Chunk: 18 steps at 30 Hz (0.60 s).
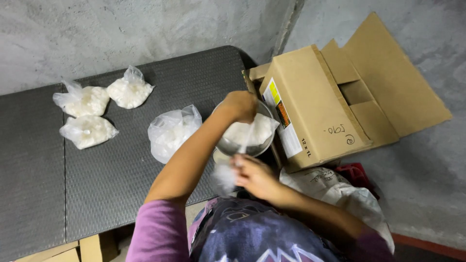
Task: Portioning out a white powdery substance from a large bag into smaller plastic bags using a scoop and a weighing scale.
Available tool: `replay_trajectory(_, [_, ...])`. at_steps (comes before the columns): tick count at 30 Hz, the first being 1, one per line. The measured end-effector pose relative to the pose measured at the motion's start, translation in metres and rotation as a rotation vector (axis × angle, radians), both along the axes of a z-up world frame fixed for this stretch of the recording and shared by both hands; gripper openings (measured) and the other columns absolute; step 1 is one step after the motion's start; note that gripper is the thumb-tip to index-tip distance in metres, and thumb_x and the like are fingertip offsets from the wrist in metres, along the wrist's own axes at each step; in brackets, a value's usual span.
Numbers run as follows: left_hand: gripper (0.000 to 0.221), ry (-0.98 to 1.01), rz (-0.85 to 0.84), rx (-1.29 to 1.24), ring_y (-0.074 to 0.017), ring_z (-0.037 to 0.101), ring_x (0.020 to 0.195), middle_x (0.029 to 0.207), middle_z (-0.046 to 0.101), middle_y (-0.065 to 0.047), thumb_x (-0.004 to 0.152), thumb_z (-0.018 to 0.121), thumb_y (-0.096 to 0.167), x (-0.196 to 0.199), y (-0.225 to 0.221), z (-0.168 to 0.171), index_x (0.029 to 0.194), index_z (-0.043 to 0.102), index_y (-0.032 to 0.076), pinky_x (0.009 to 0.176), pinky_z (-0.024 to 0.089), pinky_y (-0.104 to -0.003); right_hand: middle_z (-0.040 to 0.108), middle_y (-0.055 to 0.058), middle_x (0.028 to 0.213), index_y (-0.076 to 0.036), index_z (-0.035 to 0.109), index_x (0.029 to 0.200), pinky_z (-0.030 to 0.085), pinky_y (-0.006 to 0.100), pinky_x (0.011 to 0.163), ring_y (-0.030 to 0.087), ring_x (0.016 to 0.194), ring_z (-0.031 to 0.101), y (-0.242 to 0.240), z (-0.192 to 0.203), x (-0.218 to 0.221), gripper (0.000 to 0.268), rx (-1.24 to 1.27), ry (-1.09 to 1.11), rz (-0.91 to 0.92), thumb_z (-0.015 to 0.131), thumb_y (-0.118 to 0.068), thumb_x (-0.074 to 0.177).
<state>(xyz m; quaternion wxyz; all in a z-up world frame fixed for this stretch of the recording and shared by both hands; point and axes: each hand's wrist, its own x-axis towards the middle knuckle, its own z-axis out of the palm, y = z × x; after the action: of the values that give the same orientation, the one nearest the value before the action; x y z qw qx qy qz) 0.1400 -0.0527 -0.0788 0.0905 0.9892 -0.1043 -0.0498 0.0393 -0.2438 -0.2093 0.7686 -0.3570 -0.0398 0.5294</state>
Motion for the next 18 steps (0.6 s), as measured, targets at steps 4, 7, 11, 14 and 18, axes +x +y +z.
replay_trajectory(4, [0.017,-0.139,0.102,0.305,-0.0238,0.076,0.088,0.095,0.079,-0.004,0.092,0.066,0.017,0.022,-0.041,-0.052,0.088,0.082,0.019,0.067,0.059,-0.039,0.068,0.001,0.101,-0.015,0.061,0.119,0.051,0.032,0.062,0.013,0.074,0.063,0.119,-0.014,0.018,0.029,-0.143,0.001,-0.202,0.044,-0.031,0.102])
replay_trajectory(7, [0.015,-0.091,0.236,0.390,-0.0220,0.076,0.081,0.090,0.078,-0.002,0.085,0.068,0.019,0.008,-0.066,-0.028,0.090,0.082,0.019,0.058,0.060,-0.037,0.065,0.007,0.114,-0.008,0.054,0.130,0.053,0.038,0.074,0.019,0.084,0.065,0.182,-0.004,0.060,0.038,0.129,-0.165,-0.311,0.043,-0.039,0.110])
replay_trajectory(11, [0.015,0.048,0.250,0.400,-0.0247,0.078,0.073,0.089,0.079,-0.008,0.086,0.068,0.017,-0.017,-0.061,-0.035,0.092,0.081,0.012,0.055,0.061,-0.041,0.051,0.004,0.137,-0.018,0.032,0.148,0.055,0.041,0.090,0.021,0.101,0.071,0.178,0.059,0.053,0.052,0.077,-0.313,-0.407,0.042,-0.045,0.105])
replay_trajectory(14, [0.015,-0.187,0.192,0.274,-0.0255,0.076,0.074,0.088,0.077,-0.010,0.085,0.067,0.016,-0.021,-0.032,-0.067,0.087,0.082,0.014,0.059,0.061,-0.042,0.048,0.007,0.142,-0.021,0.020,0.154,0.055,0.041,0.094,0.021,0.105,0.072,0.158,0.044,0.037,0.062,-0.080,-0.392,-0.318,0.047,-0.041,0.102])
replay_trajectory(18, [0.015,-0.323,0.120,0.060,-0.0328,0.075,0.077,0.089,0.075,-0.016,0.091,0.065,0.016,-0.044,0.003,-0.064,0.095,0.078,0.009,0.063,0.060,-0.047,0.072,0.016,0.107,0.000,0.061,0.130,0.058,0.039,0.073,0.016,0.086,0.070,0.095,0.004,0.025,0.036,-0.362,-0.788,0.112,0.061,-0.017,0.097])
